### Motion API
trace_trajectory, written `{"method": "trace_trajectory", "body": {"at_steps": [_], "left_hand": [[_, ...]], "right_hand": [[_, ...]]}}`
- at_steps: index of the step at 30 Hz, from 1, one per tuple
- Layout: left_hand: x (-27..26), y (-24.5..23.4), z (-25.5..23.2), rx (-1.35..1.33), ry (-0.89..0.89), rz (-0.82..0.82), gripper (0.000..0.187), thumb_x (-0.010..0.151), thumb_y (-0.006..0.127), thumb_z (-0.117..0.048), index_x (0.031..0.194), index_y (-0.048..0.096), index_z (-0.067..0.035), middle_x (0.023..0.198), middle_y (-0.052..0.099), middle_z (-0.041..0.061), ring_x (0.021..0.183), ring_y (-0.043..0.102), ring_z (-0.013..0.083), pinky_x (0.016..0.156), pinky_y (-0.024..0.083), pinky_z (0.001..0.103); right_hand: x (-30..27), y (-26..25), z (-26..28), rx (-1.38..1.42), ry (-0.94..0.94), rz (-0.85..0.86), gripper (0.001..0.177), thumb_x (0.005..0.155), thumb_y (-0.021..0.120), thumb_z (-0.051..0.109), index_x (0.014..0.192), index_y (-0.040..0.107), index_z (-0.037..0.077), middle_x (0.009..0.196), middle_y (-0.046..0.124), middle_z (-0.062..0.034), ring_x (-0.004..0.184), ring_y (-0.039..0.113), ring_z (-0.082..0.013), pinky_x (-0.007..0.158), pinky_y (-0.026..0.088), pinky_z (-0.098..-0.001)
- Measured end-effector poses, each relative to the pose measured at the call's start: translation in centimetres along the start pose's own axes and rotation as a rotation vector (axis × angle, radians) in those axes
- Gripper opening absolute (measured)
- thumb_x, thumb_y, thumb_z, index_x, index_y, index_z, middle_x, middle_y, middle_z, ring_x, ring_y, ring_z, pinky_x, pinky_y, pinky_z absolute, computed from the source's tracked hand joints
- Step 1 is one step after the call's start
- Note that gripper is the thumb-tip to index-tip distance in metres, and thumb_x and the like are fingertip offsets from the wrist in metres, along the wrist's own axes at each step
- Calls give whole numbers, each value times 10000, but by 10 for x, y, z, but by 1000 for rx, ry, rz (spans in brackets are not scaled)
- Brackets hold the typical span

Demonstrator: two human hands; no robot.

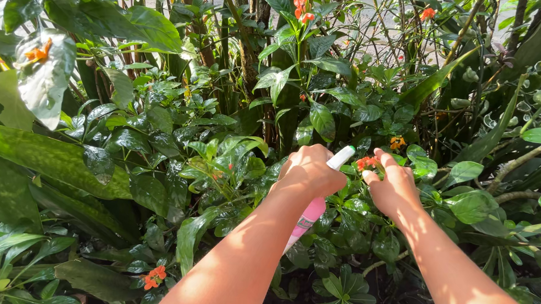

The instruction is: The person uses a pink spray bottle to mist water onto various plants in a garden. They hold the bottle in their right hand and use their left hand to move leaves aside to reach different areas. The person systematically sprays the foliage and flowers throughout the clip.

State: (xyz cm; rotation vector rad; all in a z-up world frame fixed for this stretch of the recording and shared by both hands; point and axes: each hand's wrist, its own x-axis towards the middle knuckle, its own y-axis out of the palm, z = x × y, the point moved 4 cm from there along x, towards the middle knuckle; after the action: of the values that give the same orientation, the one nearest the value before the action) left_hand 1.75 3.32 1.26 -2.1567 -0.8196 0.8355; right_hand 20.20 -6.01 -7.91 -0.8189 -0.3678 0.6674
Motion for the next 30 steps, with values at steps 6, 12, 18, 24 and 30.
{"method": "trace_trajectory", "body": {"at_steps": [6, 12, 18, 24, 30], "left_hand": [[4, 0, 0, 0, 14, -7, 453, 781, 685, -235, 1233, 726, -255, 1187, 732, 80, 1153, 688, 282, 1005, 547, 420], [2, -1, 1, 11, -47, 50, 415, 778, 670, -201, 1180, 764, -243, 1181, 745, 72, 1166, 681, 279, 1011, 534, 459], [11, -4, 0, -23, 134, -103, 434, 756, 691, -228, 1186, 746, -259, 1171, 728, 102, 1123, 691, 299, 987, 542, 415], [17, -7, -2, -131, 125, -100, 315, 772, 663, -259, 1059, 790, -235, 1077, 773, 109, 1021, 738, 318, 925, 575, 413], [19, -11, 0, -188, 176, -209, 291, 762, 643, -243, 1007, 793, -197, 1006, 777, 133, 951, 750, 350, 878, 589, 413]], "right_hand": [[3, -1, 4, 54, 8, -3, 606, 939, 602, 279, 1524, 474, 183, 1479, 569, -120, 1391, 491, -307, 1150, 373, -431], [4, -5, 10, 121, -57, -26, 585, 939, 599, 266, 1497, 496, 122, 1462, 579, -162, 1348, 558, -325, 1122, 423, -414], [8, -6, 8, 96, -147, -47, 581, 956, 595, 274, 1507, 497, 115, 1423, 603, -187, 1334, 569, -333, 1117, 434, -418], [7, -7, 20, 46, -172, -87, 601, 937, 604, 341, 1496, 509, 142, 1404, 633, -108, 1224, 584, -350, 1083, 428, -405], [-2, -20, 37, -258, 29, -28, 655, 946, 490, 507, 1560, 362, 320, 1553, 470, 16, 1438, 342, -349, 1125, 260, -686]]}}
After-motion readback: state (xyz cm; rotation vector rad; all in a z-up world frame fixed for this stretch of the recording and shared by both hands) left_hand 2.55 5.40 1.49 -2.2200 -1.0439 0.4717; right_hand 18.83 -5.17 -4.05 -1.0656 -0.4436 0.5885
